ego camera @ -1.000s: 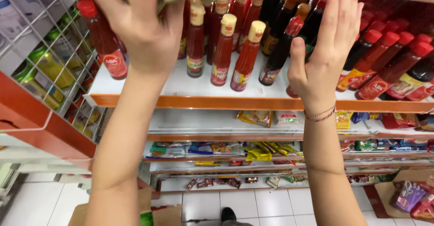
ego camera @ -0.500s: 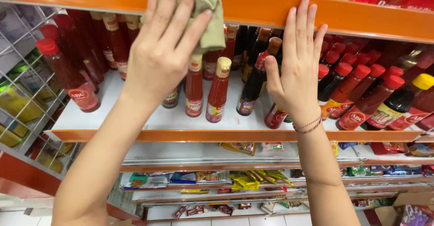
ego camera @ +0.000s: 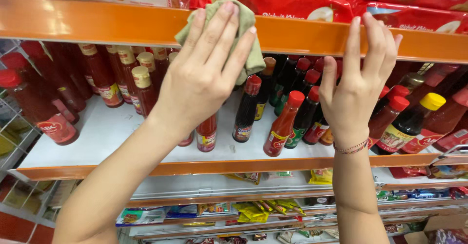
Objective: The person sprays a cleaning solution from a bottle onto a cloth and wipes the front edges of store shelves, then picks up items such as bottled sauces and food packages and places them into a cardboard box.
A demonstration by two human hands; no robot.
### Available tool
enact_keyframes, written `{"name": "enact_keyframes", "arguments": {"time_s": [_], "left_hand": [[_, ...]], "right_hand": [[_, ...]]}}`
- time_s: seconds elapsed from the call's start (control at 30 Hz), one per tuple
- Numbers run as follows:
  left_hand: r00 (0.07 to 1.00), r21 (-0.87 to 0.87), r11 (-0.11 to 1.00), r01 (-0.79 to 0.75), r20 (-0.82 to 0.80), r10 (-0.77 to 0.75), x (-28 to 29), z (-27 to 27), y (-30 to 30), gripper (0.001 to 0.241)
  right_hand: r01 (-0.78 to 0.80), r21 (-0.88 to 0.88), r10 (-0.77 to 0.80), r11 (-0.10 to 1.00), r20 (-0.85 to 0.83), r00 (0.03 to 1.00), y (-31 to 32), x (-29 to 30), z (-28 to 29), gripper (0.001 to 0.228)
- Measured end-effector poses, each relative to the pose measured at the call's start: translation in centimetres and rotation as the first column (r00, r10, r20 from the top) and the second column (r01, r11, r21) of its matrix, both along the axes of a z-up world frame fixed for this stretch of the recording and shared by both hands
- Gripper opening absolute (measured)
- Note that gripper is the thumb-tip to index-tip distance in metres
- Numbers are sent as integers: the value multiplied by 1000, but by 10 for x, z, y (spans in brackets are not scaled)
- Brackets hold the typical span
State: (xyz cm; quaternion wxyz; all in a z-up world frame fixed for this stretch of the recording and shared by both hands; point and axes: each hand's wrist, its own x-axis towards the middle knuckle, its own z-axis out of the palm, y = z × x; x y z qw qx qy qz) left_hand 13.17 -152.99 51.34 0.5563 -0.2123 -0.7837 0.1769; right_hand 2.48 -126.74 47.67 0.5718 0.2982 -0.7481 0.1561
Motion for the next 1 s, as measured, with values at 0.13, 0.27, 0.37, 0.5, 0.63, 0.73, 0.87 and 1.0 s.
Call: {"name": "enact_keyframes", "arguments": {"time_s": [0.13,0.27,0.37,0.5,0.63,0.73,0.87,1.0], "left_hand": [[992,-50,990,129,18,-129,-29,-1,30,38],[966,-153,954,259,50,-254,-56,10,59,34],[970,-201,950,241,26,-240,-47,22,60,31],[996,-44,999,5,-94,-9,-6,26,42,35],[994,49,997,57,-100,-52,-23,27,51,38],[991,40,991,130,-51,-128,-38,31,72,30],[926,58,925,376,21,-378,-58,52,111,27],[928,60,934,352,107,-356,-60,57,113,19]], "right_hand": [[-53,33,53,998,10,999,3,-7,6,57],[-105,19,105,994,2,994,8,-7,15,53],[-104,20,104,994,-18,994,12,-6,22,50],[-141,0,141,990,-20,990,15,-8,26,47],[-139,12,140,990,-18,990,20,-14,28,46],[-173,0,173,985,-21,985,22,-18,24,47],[-196,-58,194,979,-29,980,24,-25,21,42],[-240,-99,235,966,-54,970,25,-23,20,39]]}}
